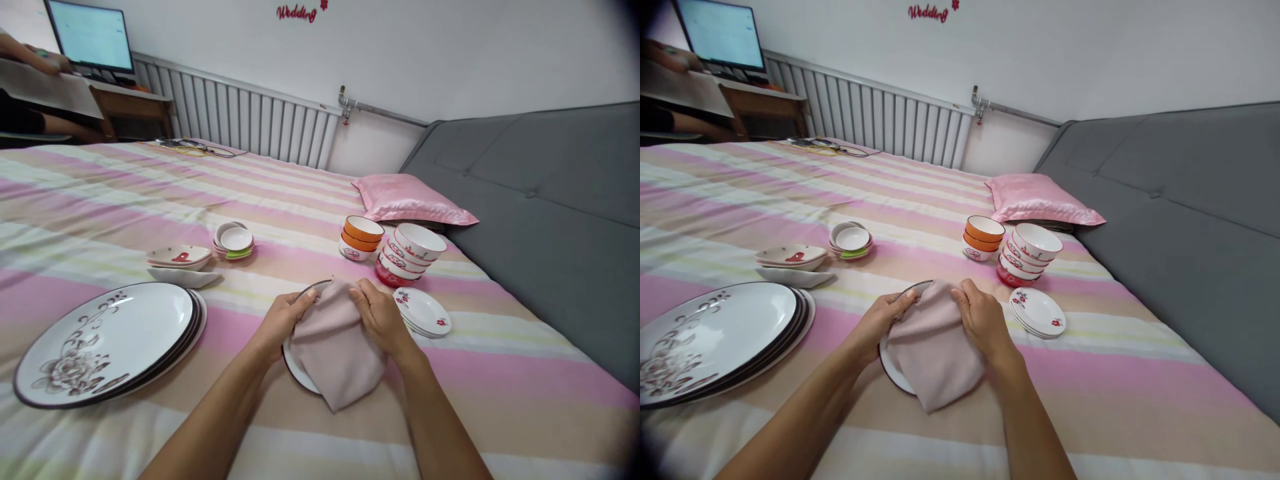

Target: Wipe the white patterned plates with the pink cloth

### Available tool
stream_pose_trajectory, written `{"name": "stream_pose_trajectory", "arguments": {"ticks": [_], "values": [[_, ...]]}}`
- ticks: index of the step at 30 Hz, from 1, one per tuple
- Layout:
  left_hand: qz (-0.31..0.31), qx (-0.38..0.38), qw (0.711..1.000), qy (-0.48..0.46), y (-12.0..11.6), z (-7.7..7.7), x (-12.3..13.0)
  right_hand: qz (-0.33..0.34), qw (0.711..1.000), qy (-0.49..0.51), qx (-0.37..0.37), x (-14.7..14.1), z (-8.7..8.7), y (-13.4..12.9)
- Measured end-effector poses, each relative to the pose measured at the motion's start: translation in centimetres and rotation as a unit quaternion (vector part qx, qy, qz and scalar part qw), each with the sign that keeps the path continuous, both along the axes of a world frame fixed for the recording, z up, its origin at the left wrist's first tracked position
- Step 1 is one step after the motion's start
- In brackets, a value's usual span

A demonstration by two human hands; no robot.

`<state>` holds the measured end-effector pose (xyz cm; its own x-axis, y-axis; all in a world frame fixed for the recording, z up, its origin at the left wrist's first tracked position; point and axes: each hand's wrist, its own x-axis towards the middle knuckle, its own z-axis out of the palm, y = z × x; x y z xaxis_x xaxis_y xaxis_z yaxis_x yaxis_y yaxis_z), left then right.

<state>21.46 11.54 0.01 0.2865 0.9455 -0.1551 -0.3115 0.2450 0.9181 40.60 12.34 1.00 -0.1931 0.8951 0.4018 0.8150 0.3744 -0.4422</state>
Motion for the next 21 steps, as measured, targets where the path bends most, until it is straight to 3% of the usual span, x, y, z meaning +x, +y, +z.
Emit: {"name": "stream_pose_trajectory", "arguments": {"ticks": [12,21], "values": [[0.12,-0.063,0.985,-0.109,0.4,-0.1,0.5,-0.126,0.984,0.109,0.067,-1.6,-1.3,0.5],[0.194,-0.047,0.961,-0.19,0.3,-0.3,1.3,-0.188,0.958,0.213,0.032,-3.1,-1.8,0.1]]}}
